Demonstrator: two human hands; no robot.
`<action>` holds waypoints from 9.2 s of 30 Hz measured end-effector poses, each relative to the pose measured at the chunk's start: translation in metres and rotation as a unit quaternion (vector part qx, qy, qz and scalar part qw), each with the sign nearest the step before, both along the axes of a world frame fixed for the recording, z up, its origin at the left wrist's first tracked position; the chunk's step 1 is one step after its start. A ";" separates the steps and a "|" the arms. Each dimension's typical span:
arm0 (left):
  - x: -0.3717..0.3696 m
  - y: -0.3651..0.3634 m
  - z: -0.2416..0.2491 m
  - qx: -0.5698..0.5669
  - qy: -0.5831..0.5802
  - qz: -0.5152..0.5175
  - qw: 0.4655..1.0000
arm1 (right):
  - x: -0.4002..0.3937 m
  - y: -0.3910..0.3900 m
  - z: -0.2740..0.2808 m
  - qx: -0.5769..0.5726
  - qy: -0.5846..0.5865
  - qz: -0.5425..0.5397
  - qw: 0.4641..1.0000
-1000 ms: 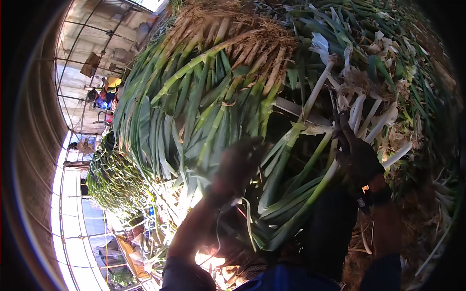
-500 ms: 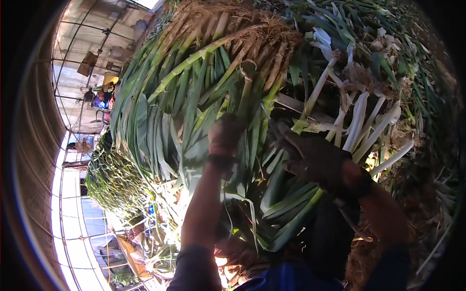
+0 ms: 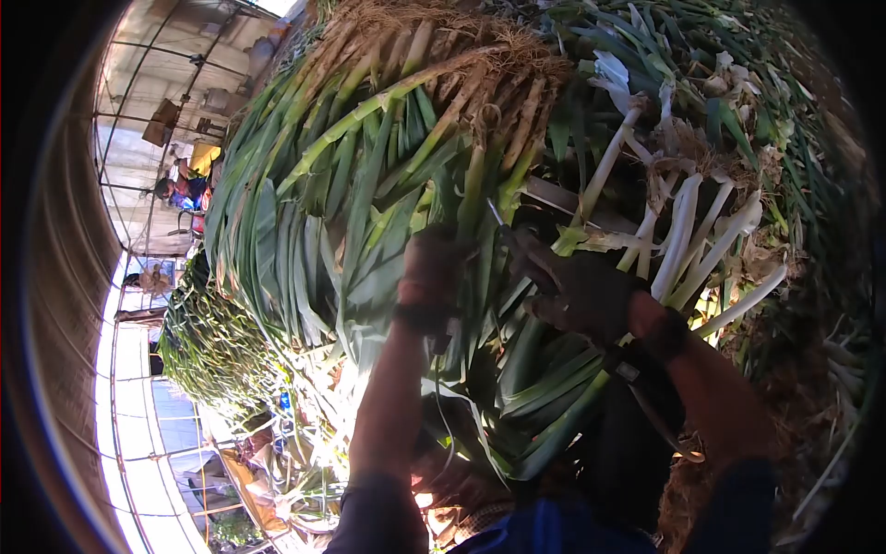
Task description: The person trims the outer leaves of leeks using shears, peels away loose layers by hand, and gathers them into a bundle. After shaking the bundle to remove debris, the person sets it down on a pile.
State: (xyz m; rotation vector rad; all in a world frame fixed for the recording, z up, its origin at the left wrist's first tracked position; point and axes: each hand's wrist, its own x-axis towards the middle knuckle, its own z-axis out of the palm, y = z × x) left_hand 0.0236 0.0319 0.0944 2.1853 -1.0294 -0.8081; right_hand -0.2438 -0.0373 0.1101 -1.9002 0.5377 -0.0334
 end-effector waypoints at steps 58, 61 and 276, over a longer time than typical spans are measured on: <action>-0.109 0.087 -0.023 0.145 0.164 -0.122 0.968 | -0.051 -0.029 -0.047 -0.077 0.090 -0.091 0.989; -0.116 0.085 -0.013 0.125 0.171 -0.131 0.969 | -0.073 -0.011 -0.029 -0.066 0.147 -0.042 0.986; -0.034 0.022 -0.044 0.102 -0.137 -0.133 0.976 | -0.068 0.006 0.006 0.076 -0.002 -0.093 0.993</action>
